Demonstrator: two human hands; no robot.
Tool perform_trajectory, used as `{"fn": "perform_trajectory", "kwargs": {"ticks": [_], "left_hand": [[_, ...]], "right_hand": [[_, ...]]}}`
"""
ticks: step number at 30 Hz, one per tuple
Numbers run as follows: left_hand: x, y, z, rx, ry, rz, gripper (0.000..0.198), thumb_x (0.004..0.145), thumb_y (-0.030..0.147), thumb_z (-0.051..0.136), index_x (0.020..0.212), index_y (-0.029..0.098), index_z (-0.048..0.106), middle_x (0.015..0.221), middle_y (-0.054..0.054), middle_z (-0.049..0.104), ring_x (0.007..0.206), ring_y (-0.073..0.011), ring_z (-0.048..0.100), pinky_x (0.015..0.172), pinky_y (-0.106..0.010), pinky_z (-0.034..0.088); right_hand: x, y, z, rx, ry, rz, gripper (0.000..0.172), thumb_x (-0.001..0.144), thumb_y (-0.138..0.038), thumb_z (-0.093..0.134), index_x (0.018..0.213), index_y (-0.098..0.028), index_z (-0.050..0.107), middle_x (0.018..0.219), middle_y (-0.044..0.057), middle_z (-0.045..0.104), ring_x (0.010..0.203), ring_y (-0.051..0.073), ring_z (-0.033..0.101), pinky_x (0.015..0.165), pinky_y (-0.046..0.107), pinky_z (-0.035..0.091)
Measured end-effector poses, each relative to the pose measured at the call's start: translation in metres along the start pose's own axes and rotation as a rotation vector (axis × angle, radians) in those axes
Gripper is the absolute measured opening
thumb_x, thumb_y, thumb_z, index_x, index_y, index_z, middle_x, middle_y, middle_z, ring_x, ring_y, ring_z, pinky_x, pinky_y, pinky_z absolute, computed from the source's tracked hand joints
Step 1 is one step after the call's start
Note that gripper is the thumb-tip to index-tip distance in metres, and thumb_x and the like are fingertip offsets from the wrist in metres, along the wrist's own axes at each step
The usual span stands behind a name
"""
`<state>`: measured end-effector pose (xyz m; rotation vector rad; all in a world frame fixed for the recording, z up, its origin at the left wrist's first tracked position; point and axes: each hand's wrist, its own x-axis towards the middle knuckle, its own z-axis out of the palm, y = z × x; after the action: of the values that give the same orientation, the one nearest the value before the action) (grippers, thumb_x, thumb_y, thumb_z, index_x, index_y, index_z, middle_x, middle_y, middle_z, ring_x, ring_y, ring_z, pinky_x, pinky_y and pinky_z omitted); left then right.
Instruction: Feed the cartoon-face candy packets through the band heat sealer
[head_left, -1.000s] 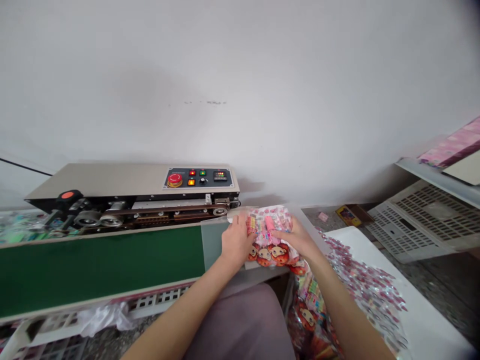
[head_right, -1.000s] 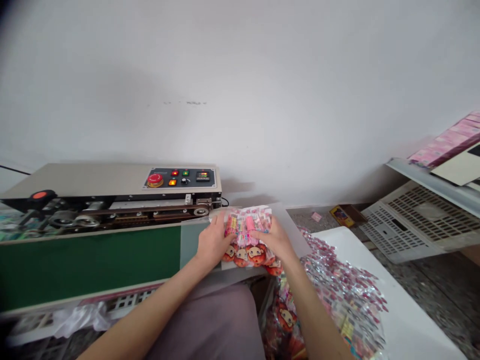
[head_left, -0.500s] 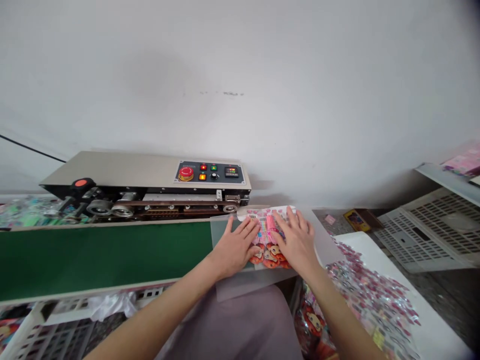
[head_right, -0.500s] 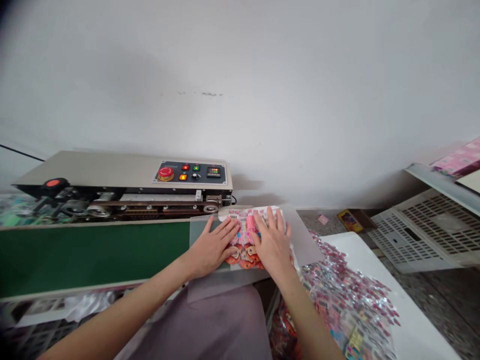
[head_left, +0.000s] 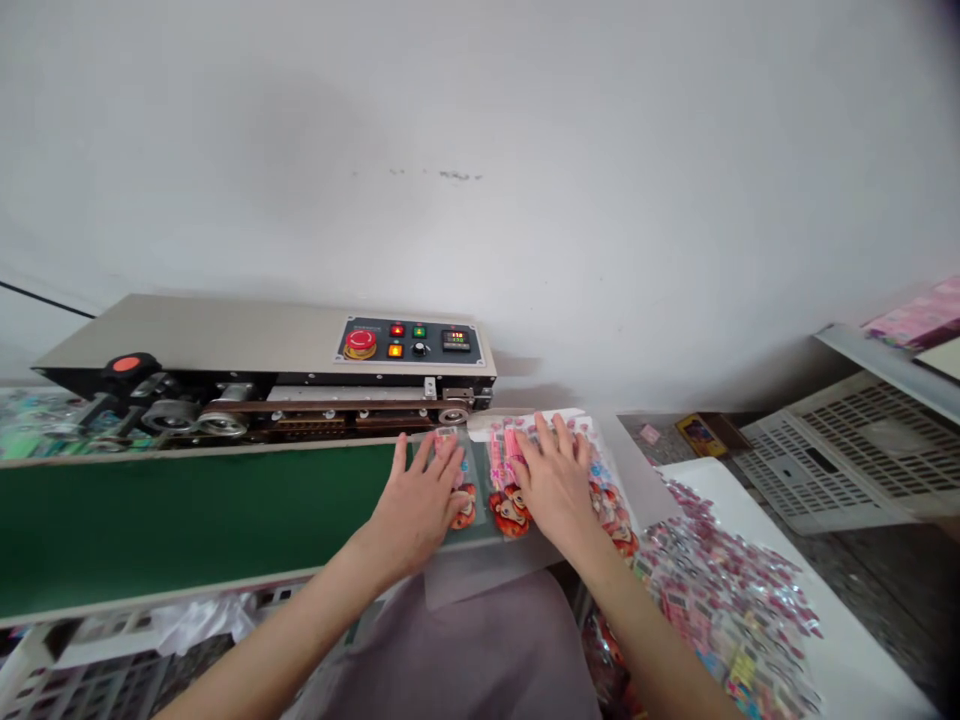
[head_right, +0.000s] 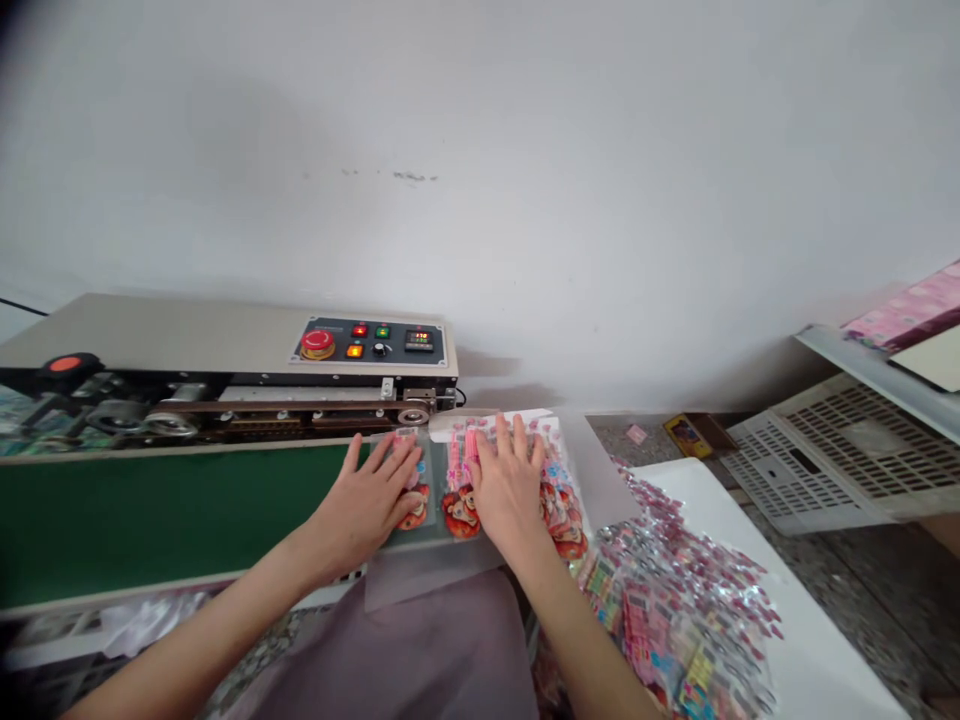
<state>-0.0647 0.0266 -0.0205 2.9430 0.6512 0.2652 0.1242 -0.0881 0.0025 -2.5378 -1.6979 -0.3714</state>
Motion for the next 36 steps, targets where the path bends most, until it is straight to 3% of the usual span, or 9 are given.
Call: {"fn": "perform_trajectory", "kwargs": {"ticks": [3, 6, 10, 17, 22, 26, 30, 32, 36], "left_hand": [[0.004, 0.012, -0.008, -0.002, 0.055, -0.017, 0.05, 0.101, 0.028, 0.038, 0.147, 0.013, 0.05, 0.156, -0.017, 0.045, 0.149, -0.0407, 0.032, 0.12, -0.07, 0.007], [0.015, 0.034, -0.002, -0.075, 0.057, 0.123, 0.053, 0.101, 0.022, 0.033, 0.152, 0.011, 0.042, 0.156, -0.017, 0.044, 0.15, -0.0321, 0.033, 0.124, -0.063, 0.009], [0.024, 0.053, 0.019, -0.148, 0.037, 0.19, 0.06, 0.106, 0.039, 0.029, 0.157, 0.008, 0.03, 0.164, -0.017, 0.027, 0.154, -0.0301, 0.021, 0.123, -0.065, 0.014], [0.017, 0.038, 0.026, -0.123, 0.06, 0.137, 0.063, 0.106, 0.045, 0.028, 0.159, 0.012, 0.024, 0.166, -0.014, 0.024, 0.155, -0.0279, 0.019, 0.122, -0.068, 0.0], [0.006, 0.025, 0.022, -0.046, 0.076, 0.078, 0.06, 0.106, 0.041, 0.033, 0.159, 0.015, 0.028, 0.164, -0.014, 0.03, 0.154, -0.0294, 0.023, 0.122, -0.067, -0.004], [-0.009, 0.009, 0.011, 0.009, 0.048, 0.013, 0.057, 0.105, 0.04, 0.034, 0.155, 0.012, 0.036, 0.163, -0.015, 0.031, 0.152, -0.0322, 0.027, 0.122, -0.067, 0.0], [-0.008, 0.006, -0.006, 0.047, 0.05, -0.086, 0.056, 0.104, 0.042, 0.037, 0.144, 0.006, 0.053, 0.155, -0.021, 0.044, 0.148, -0.0405, 0.034, 0.12, -0.071, 0.005], [0.002, 0.013, -0.009, 0.021, 0.064, -0.014, 0.052, 0.106, 0.038, 0.033, 0.144, 0.009, 0.053, 0.154, -0.019, 0.047, 0.147, -0.0366, 0.037, 0.121, -0.069, 0.006], [0.022, 0.028, 0.003, -0.042, 0.044, 0.261, 0.053, 0.108, 0.042, 0.028, 0.153, 0.018, 0.041, 0.163, -0.013, 0.034, 0.152, -0.0287, 0.028, 0.123, -0.064, 0.014]], "right_hand": [[-0.003, 0.001, -0.003, 0.014, 0.006, -0.066, 0.042, 0.102, -0.027, 0.041, 0.14, -0.027, 0.059, 0.155, 0.007, 0.048, 0.145, 0.038, 0.033, 0.115, 0.064, 0.022], [-0.007, 0.005, -0.006, -0.012, 0.002, -0.078, 0.042, 0.102, -0.026, 0.039, 0.138, -0.026, 0.061, 0.149, 0.008, 0.055, 0.144, 0.038, 0.036, 0.116, 0.064, 0.021], [-0.008, 0.01, -0.003, -0.062, 0.034, -0.021, 0.042, 0.102, -0.026, 0.039, 0.139, -0.024, 0.061, 0.148, 0.01, 0.056, 0.141, 0.04, 0.039, 0.114, 0.065, 0.023], [-0.011, 0.012, 0.004, -0.047, 0.041, 0.016, 0.044, 0.103, -0.032, 0.042, 0.144, -0.025, 0.056, 0.153, 0.009, 0.051, 0.143, 0.042, 0.035, 0.114, 0.066, 0.023], [-0.009, -0.007, 0.007, 0.063, 0.001, -0.045, 0.044, 0.103, -0.035, 0.043, 0.146, -0.03, 0.054, 0.154, 0.004, 0.05, 0.144, 0.04, 0.035, 0.115, 0.067, 0.021], [-0.007, -0.017, 0.002, 0.104, -0.026, -0.058, 0.044, 0.104, -0.037, 0.044, 0.146, -0.031, 0.054, 0.153, 0.002, 0.051, 0.144, 0.039, 0.035, 0.115, 0.066, 0.023], [-0.015, 0.004, -0.009, 0.036, -0.002, -0.029, 0.041, 0.105, -0.033, 0.04, 0.142, -0.029, 0.057, 0.154, 0.003, 0.05, 0.145, 0.036, 0.035, 0.116, 0.064, 0.022], [-0.023, 0.019, -0.01, -0.027, 0.004, -0.004, 0.042, 0.105, -0.029, 0.038, 0.141, -0.026, 0.059, 0.154, 0.004, 0.049, 0.146, 0.036, 0.033, 0.116, 0.064, 0.022], [-0.034, 0.03, -0.004, -0.11, -0.005, -0.009, 0.043, 0.104, -0.032, 0.041, 0.144, -0.027, 0.056, 0.158, 0.003, 0.045, 0.147, 0.038, 0.031, 0.116, 0.065, 0.022]]}}
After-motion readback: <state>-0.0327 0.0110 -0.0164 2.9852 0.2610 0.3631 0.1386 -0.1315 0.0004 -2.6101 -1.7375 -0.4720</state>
